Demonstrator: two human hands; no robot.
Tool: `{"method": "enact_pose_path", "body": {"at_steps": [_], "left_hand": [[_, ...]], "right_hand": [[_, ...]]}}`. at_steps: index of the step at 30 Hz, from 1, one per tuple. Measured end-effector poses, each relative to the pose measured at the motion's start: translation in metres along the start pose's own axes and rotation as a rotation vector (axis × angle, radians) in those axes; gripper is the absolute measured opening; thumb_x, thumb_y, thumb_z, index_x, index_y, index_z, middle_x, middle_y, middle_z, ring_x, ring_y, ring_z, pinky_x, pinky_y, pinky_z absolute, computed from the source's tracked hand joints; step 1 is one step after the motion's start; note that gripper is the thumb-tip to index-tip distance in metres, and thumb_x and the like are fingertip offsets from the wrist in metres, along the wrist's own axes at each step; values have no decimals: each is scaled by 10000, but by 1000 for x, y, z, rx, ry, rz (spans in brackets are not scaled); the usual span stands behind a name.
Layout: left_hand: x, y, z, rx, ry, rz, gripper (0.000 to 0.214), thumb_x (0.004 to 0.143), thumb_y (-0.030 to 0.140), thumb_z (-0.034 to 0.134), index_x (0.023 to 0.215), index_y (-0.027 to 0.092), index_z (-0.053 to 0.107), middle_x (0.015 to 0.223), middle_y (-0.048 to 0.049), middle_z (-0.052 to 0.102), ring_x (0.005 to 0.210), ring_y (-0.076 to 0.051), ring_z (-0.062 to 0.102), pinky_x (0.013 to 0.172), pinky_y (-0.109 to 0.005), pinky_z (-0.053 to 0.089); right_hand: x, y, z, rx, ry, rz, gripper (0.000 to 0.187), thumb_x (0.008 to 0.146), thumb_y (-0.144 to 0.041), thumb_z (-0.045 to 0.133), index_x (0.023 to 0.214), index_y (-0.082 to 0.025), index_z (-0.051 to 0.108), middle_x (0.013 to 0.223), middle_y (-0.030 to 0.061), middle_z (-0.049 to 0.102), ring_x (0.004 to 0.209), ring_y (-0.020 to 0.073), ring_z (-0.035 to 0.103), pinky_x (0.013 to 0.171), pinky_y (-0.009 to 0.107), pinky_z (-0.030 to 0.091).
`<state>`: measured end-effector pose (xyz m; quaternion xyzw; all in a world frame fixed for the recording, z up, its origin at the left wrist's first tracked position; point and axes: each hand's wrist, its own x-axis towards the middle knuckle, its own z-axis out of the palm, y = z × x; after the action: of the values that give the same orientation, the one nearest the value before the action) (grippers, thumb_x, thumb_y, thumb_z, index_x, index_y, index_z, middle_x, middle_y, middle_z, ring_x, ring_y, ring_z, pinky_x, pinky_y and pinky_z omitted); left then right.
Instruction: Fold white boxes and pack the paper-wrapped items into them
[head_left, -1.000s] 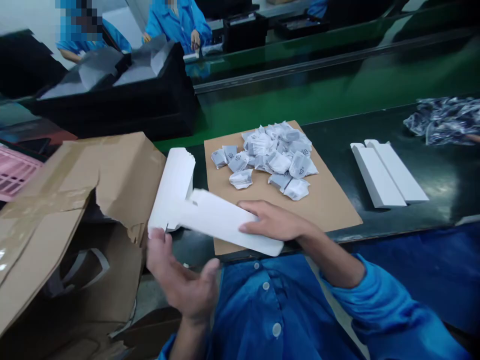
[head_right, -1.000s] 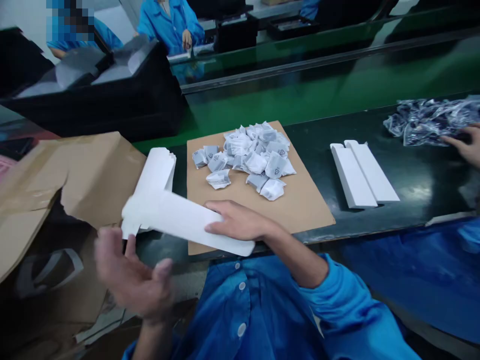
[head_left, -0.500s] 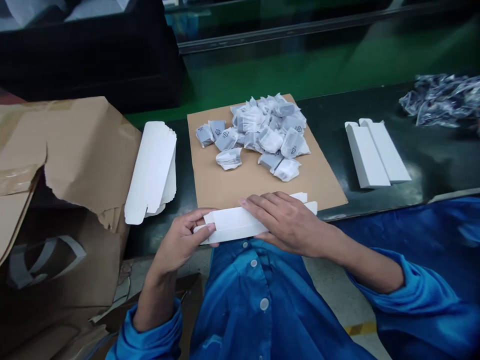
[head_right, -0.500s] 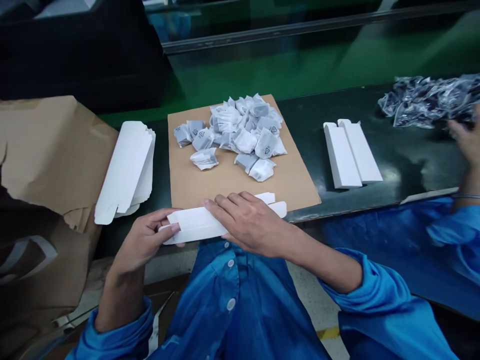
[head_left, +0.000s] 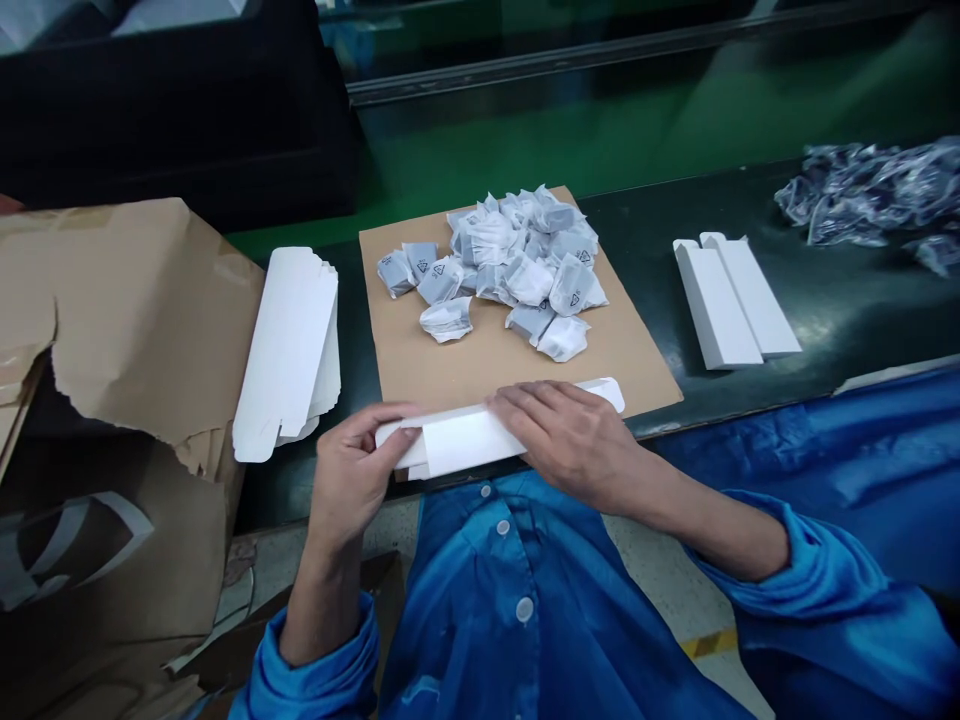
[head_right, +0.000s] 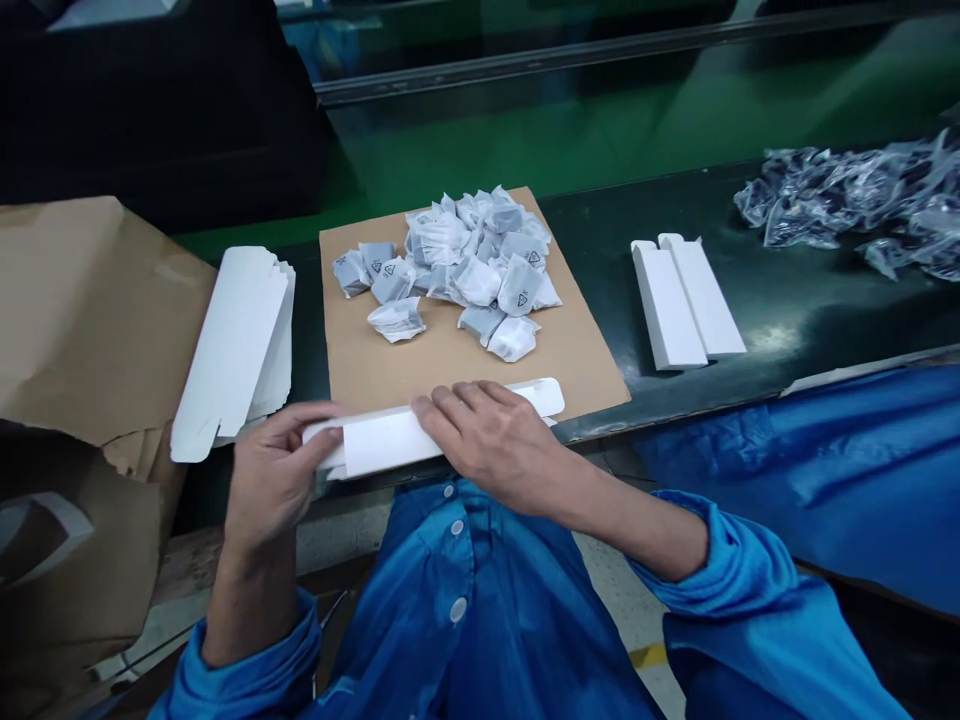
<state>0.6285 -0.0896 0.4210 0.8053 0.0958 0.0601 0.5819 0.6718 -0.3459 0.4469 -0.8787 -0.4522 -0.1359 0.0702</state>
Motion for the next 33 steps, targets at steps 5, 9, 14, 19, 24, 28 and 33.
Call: {"method": "enact_pose_path", "body": {"at_steps": [5, 9, 14, 19, 24, 28, 33], "left_hand": [[-23, 7, 42, -285, 219, 333, 669, 867, 523, 631, 1447, 284, 399, 1319, -107, 630, 1072, -242, 692, 868, -403, 596], [-26, 7, 76, -211, 252, 200, 882, 816, 495, 706, 1505, 261, 207, 1303, -138, 610, 1121, -251, 660, 910, -391, 567], [-13, 4, 61, 75, 160, 196, 669, 751, 473, 736, 1317, 219, 484, 1257, -103, 600, 1020, -247, 653, 847, -356, 545], [-16, 3, 54, 113, 107, 334, 453, 765, 385, 697, 1152, 217, 534, 1075, -49, 613, 928, -199, 627, 772, -300, 515], [-18, 4, 54, 191, -78, 284, 371, 742, 297, 675, 1079, 224, 539, 939, -14, 586, 718, -151, 583, 605, -260, 473], [-19, 7, 55, 265, -116, 272, 386, 755, 315, 662, 1099, 220, 513, 972, -30, 588, 750, -172, 603, 604, -279, 483], [-20, 0, 59, 345, -55, 269, 493, 753, 333, 677, 1175, 204, 459, 1053, -66, 581, 863, -217, 644, 659, -322, 527]], "right_hand": [[5, -13, 19, -63, 193, 342, 437, 971, -313, 512, 1334, -70, 515, 1149, 204, 702, 940, 292, 684, 764, 389, 550], [5, -42, 27, 191, 107, 190, 515, 965, -303, 519, 1396, -28, 450, 1285, 243, 632, 1105, 316, 648, 865, 416, 549], [13, -31, 5, 810, 72, 319, 634, 920, -465, 614, 1462, -202, 416, 1243, 113, 646, 1088, 219, 633, 890, 358, 544], [32, 3, 1, 1131, 43, 284, 300, 914, -288, 639, 1203, -207, 661, 983, 34, 674, 868, 142, 615, 759, 266, 514], [48, 27, 14, 1455, 115, 564, 350, 954, -475, 541, 995, -157, 684, 780, 2, 633, 626, 88, 569, 562, 209, 461], [55, 26, 20, 1596, -91, 462, 332, 866, -481, 671, 821, -151, 671, 730, -8, 615, 631, 93, 558, 560, 209, 460], [51, 9, 18, 1690, -51, 475, 235, 763, -305, 799, 898, -156, 678, 911, 17, 665, 845, 122, 604, 754, 250, 499]]}}
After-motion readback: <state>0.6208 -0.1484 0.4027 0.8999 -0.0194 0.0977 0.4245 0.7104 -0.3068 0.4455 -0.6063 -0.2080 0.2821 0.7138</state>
